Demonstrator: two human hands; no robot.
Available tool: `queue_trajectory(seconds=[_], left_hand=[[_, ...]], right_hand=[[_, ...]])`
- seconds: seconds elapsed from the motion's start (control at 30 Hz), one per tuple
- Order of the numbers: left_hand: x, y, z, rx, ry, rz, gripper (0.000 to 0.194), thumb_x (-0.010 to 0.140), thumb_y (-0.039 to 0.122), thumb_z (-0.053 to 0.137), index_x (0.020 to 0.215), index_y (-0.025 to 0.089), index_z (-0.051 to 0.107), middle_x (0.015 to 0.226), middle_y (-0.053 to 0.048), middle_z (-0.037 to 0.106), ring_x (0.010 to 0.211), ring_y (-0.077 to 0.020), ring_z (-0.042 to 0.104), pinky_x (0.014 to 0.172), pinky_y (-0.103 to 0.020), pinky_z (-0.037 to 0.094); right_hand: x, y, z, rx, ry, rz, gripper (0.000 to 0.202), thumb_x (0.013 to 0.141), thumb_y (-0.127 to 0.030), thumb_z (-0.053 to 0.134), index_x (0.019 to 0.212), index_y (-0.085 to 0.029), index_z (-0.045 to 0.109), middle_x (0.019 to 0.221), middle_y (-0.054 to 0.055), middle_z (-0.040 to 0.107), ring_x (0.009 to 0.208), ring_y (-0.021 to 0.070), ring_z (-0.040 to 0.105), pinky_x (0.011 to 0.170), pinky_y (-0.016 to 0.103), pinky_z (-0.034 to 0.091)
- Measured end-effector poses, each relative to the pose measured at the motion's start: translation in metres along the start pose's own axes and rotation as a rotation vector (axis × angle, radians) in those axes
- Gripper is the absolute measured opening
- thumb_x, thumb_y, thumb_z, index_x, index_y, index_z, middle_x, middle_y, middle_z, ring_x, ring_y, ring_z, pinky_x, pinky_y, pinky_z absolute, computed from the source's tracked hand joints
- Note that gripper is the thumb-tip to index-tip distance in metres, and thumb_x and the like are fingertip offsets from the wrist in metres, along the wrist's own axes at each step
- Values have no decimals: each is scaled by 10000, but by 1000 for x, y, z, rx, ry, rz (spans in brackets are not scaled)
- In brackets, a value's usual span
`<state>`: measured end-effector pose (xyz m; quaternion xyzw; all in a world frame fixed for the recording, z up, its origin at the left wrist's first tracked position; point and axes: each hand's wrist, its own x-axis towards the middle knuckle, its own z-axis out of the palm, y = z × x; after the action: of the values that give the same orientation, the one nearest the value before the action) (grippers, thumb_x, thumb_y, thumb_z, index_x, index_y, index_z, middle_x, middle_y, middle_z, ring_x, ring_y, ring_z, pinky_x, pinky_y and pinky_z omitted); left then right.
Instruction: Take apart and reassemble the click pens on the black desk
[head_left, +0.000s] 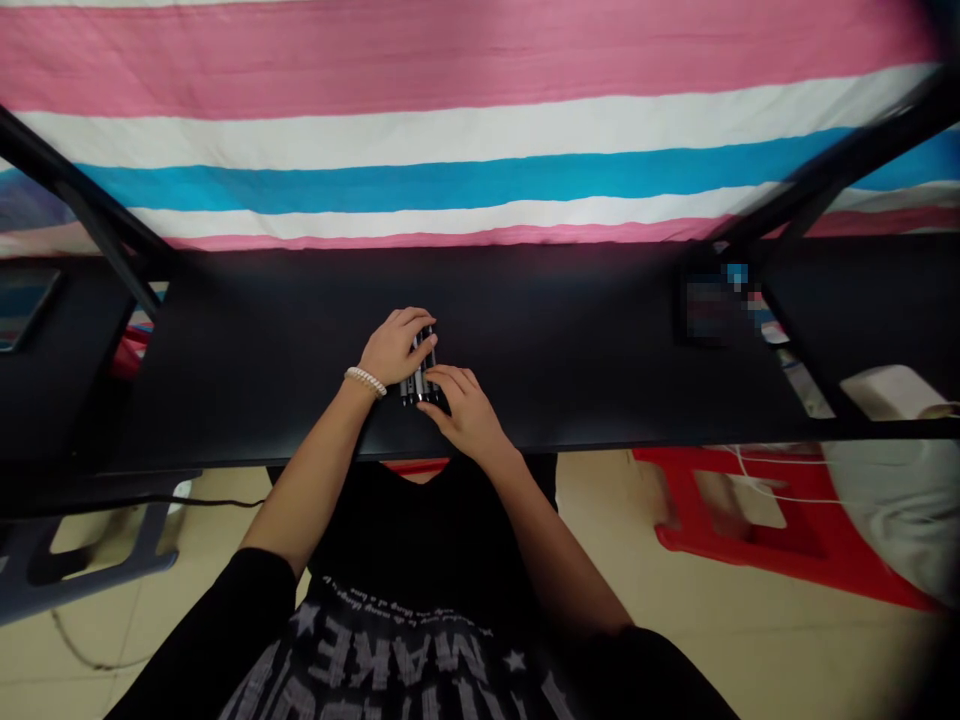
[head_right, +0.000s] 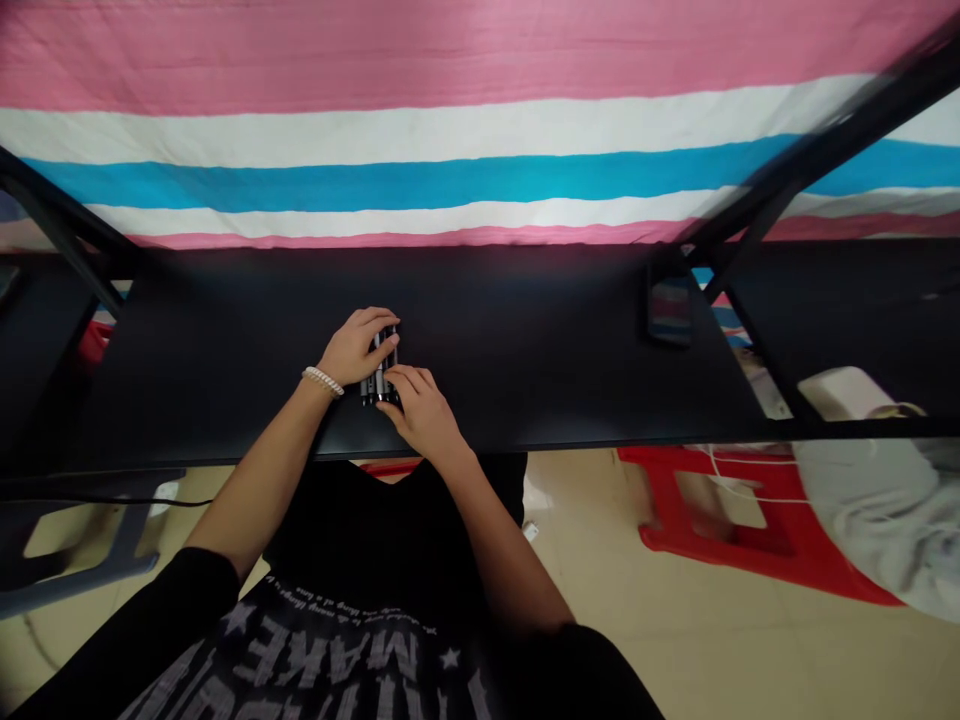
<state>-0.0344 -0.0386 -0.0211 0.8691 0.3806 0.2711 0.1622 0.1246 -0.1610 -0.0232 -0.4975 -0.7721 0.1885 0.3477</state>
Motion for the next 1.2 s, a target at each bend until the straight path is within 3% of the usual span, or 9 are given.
queue_trajectory(seconds=[0.3, 0.47, 0.73, 0.9, 0.97, 1.07, 1.2], left_hand=[[-2, 1, 1, -40, -17, -20, 300, 948, 286, 512, 1202, 166, 619, 1219, -119, 626, 1128, -276, 561, 1022, -458, 459], [-1, 1, 3, -27, -48, -13, 348, 983, 312, 455, 1262, 154, 591, 1315, -142, 604, 1214, -289, 558, 1059, -473, 442], [-3, 1, 5, -71, 5, -40, 287, 957, 281, 514, 1193, 159, 623, 1255, -131, 646, 1193, -263, 596, 1054, -453, 468], [-2, -2, 5, -142, 71, -44, 351, 941, 301, 566, 1253, 143, 591, 1361, -160, 600, 1325, -284, 523, 1141, -507, 391], [-1, -2, 4, -237, 173, -76, 355, 936, 336, 589, 1250, 170, 597, 1379, -152, 593, 1354, -279, 501, 1161, -524, 365], [5, 2, 1, -545, 327, -216, 392, 934, 443, 598, 1233, 189, 598, 1301, -154, 646, 1233, -256, 612, 1067, -476, 487], [18, 11, -8, -1018, 271, -367, 402, 934, 517, 583, 1155, 183, 614, 1117, -142, 723, 1019, -241, 719, 903, -434, 593]], right_hand=[[-5, 2, -9, 35, -16, 11, 251, 947, -284, 594, 1185, -209, 623, 1194, 119, 629, 1115, 263, 593, 1003, 465, 507], [-11, 8, -17, 57, -2, 34, 207, 959, -223, 540, 1131, -222, 656, 1178, 114, 612, 1125, 243, 600, 990, 448, 520], [-9, 4, -9, -88, 122, 179, 176, 947, -212, 500, 1002, -201, 668, 975, 101, 614, 835, 213, 625, 781, 364, 545], [-1, 18, -10, -1, 202, 251, 248, 908, -216, 518, 1112, -154, 642, 879, 84, 622, 718, 199, 610, 722, 375, 552], [2, 24, -17, 100, 232, 293, 238, 908, -249, 538, 1094, -164, 660, 851, 65, 622, 690, 183, 604, 689, 359, 554], [12, 26, -32, 269, 237, 294, 230, 924, -317, 560, 1063, -191, 693, 874, 56, 635, 700, 167, 610, 635, 323, 539], [39, 26, -41, 397, 209, 182, 241, 915, -386, 603, 1023, -207, 722, 916, 55, 653, 758, 161, 628, 664, 315, 539]])
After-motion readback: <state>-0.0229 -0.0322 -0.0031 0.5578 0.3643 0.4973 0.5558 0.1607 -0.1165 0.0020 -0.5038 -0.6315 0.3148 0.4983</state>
